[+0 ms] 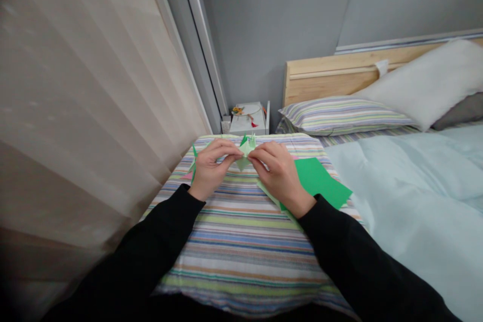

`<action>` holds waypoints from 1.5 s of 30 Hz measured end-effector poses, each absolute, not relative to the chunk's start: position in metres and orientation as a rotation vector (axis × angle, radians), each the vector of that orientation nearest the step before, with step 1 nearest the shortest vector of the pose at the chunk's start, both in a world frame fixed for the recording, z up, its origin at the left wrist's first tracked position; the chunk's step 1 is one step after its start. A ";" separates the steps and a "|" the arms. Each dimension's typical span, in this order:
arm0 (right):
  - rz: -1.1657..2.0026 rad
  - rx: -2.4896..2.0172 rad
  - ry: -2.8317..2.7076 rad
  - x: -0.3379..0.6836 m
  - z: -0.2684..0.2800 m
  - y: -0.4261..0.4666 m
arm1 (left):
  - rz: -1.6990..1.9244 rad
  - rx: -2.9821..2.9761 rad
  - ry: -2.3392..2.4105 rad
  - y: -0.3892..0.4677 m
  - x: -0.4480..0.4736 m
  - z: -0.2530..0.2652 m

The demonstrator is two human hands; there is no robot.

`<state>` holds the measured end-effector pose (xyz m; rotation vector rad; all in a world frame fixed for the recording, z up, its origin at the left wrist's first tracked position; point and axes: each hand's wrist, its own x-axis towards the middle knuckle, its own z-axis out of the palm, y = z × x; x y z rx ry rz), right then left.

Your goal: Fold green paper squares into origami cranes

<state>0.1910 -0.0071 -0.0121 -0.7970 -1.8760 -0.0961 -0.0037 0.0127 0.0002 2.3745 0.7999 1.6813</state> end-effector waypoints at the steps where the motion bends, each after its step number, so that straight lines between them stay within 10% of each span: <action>1: -0.077 -0.783 -1.871 0.190 -0.012 -0.008 | 1.665 2.369 0.815 0.012 -0.003 0.000; 45: 0.276 -0.819 -1.665 0.183 -0.018 -0.005 | 1.230 2.324 0.926 0.006 0.005 -0.006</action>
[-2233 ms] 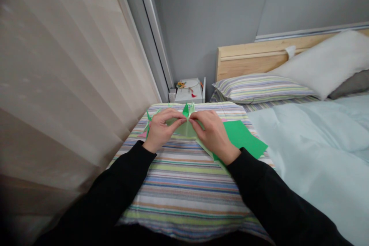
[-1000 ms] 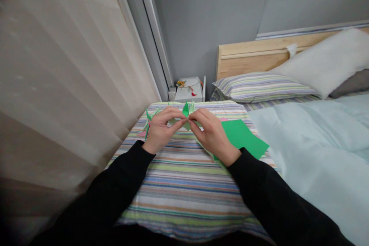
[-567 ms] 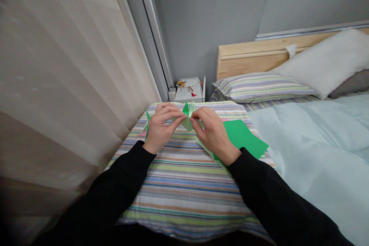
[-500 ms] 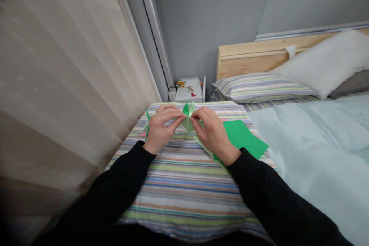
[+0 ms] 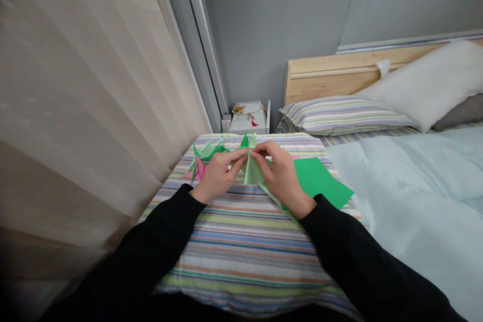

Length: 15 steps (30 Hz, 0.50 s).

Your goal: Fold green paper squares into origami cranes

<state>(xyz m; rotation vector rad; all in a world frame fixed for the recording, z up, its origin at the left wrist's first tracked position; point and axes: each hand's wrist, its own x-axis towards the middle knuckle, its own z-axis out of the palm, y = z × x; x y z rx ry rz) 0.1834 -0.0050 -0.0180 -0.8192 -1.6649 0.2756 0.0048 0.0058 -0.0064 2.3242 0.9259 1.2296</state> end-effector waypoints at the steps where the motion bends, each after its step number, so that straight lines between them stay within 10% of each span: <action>1: 0.290 -0.817 -1.652 0.183 -0.018 -0.005 | 1.187 2.323 0.921 0.006 0.005 -0.006; 15: 0.150 -0.859 -1.632 0.186 -0.015 -0.008 | 1.055 1.511 0.547 0.007 0.006 -0.002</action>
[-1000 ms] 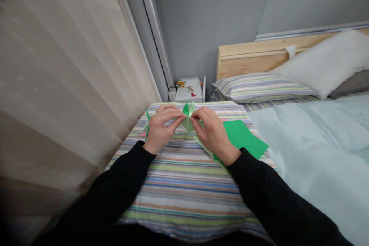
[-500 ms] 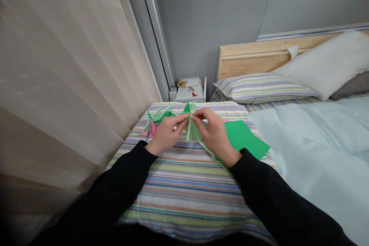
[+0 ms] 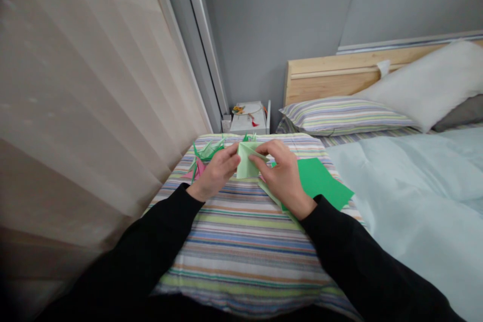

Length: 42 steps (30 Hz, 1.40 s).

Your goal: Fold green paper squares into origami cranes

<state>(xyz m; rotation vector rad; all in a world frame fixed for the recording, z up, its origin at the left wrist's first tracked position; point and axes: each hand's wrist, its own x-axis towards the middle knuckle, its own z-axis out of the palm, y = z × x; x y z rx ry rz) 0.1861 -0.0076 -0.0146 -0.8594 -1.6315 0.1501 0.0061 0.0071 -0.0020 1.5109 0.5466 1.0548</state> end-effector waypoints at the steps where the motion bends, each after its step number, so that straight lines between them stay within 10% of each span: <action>1: 0.123 -0.846 -1.616 0.186 -0.014 -0.007 | 1.077 1.506 0.564 0.007 0.006 -0.003; 11: 0.774 -0.808 -1.259 0.183 -0.017 0.000 | 1.212 1.216 0.542 0.008 0.008 -0.002; 42: 0.807 -0.770 -1.207 0.183 -0.010 -0.004 | 1.168 1.527 0.799 0.009 0.007 -0.002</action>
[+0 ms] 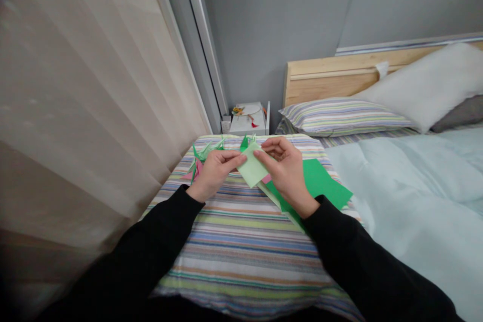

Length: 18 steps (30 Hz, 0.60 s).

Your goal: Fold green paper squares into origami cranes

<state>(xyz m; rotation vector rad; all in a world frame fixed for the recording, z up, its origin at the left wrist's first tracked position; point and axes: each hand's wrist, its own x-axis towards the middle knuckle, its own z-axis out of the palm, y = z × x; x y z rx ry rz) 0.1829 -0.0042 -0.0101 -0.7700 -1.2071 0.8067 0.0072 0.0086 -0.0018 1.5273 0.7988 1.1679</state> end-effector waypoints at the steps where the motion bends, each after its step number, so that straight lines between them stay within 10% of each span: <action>1: 0.802 -0.768 -1.214 0.183 -0.010 -0.004 | 1.182 1.557 0.810 0.009 0.007 -0.002; 18: 0.854 -0.821 -1.275 0.185 -0.016 -0.002 | 1.361 1.649 0.895 0.009 0.008 -0.002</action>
